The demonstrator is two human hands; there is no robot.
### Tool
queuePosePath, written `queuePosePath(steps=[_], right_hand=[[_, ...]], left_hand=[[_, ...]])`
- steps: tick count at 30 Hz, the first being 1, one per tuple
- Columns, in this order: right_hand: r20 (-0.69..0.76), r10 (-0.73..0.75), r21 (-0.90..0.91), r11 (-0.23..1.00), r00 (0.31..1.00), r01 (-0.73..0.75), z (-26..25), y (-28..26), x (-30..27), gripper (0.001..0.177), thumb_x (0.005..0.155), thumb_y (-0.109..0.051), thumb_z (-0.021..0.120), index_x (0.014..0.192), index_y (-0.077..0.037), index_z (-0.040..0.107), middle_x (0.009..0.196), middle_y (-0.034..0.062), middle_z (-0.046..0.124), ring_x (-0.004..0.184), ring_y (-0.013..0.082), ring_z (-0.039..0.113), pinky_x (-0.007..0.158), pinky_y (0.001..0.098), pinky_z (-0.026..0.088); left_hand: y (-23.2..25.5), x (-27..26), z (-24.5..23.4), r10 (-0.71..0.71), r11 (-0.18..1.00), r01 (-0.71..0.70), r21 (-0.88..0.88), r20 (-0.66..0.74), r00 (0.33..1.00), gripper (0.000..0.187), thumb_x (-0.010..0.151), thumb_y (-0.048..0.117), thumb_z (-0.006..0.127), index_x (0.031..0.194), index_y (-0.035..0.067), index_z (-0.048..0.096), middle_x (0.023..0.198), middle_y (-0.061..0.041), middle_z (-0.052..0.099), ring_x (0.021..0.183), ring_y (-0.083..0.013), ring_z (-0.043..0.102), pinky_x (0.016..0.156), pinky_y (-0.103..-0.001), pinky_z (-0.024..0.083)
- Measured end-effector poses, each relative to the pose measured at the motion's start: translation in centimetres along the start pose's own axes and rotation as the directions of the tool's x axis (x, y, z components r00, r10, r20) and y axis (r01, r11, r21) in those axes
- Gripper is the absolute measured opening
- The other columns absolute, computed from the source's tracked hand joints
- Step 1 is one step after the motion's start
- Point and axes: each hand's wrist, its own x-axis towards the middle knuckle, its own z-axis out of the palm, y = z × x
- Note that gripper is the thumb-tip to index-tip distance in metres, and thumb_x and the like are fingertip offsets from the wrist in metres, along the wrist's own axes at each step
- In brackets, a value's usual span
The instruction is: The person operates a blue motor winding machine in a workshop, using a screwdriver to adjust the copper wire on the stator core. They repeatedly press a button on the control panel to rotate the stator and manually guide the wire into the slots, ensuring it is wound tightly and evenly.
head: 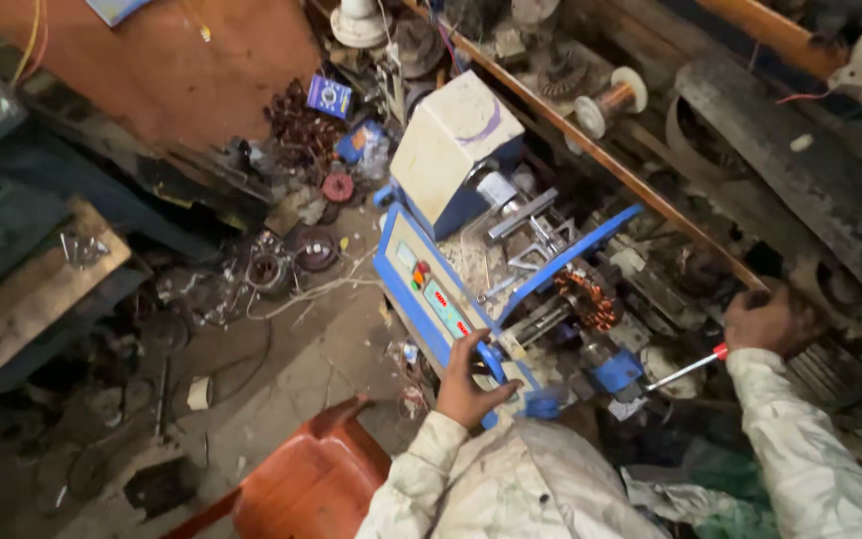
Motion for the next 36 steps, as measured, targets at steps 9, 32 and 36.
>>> queuePosePath(steps=[9, 32, 36], right_hand=[[0.052, -0.069, 0.01, 0.998, 0.996, 0.068, -0.8, 0.9, -0.9, 0.021, 0.098, -0.024, 0.064, 0.108, -0.006, 0.066, 0.117, 0.0209, 0.068, 0.117, 0.0433, 0.059, 0.109, 0.06, 0.041], [0.144, -0.186, -0.039, 0.98, 0.972, 0.193, -2.0, 1.0, -0.4, 0.035, 0.099, -0.032, 0.07, 0.121, -0.004, 0.067, 0.127, 0.0292, 0.061, 0.125, 0.0488, 0.053, 0.114, 0.0571, 0.045], [0.136, -0.184, -0.019, 0.982, 0.973, 0.188, -2.1, 0.8, -0.2, 0.033, 0.099, -0.03, 0.07, 0.118, -0.003, 0.068, 0.127, 0.0288, 0.061, 0.126, 0.0484, 0.054, 0.114, 0.0567, 0.046]], left_hand=[[-0.1, -0.6, 0.2, 0.041, 0.99, -0.039, 0.138, -0.015, 0.999, 0.079, 0.065, 0.019, 0.098, 0.128, 0.009, 0.051, 0.116, -0.011, 0.06, 0.105, -0.0229, 0.061, 0.09, -0.034, 0.054], [-3.2, -0.7, 1.8, 0.029, 0.985, -0.018, 0.171, -0.058, 0.998, 0.074, 0.067, 0.026, 0.091, 0.126, 0.008, 0.05, 0.11, -0.011, 0.06, 0.102, -0.0264, 0.063, 0.093, -0.038, 0.053], [-3.4, -0.5, 1.9, 0.029, 0.987, -0.019, 0.161, -0.064, 0.998, 0.074, 0.067, 0.024, 0.091, 0.126, 0.009, 0.05, 0.109, -0.011, 0.06, 0.099, -0.026, 0.062, 0.09, -0.037, 0.053]])
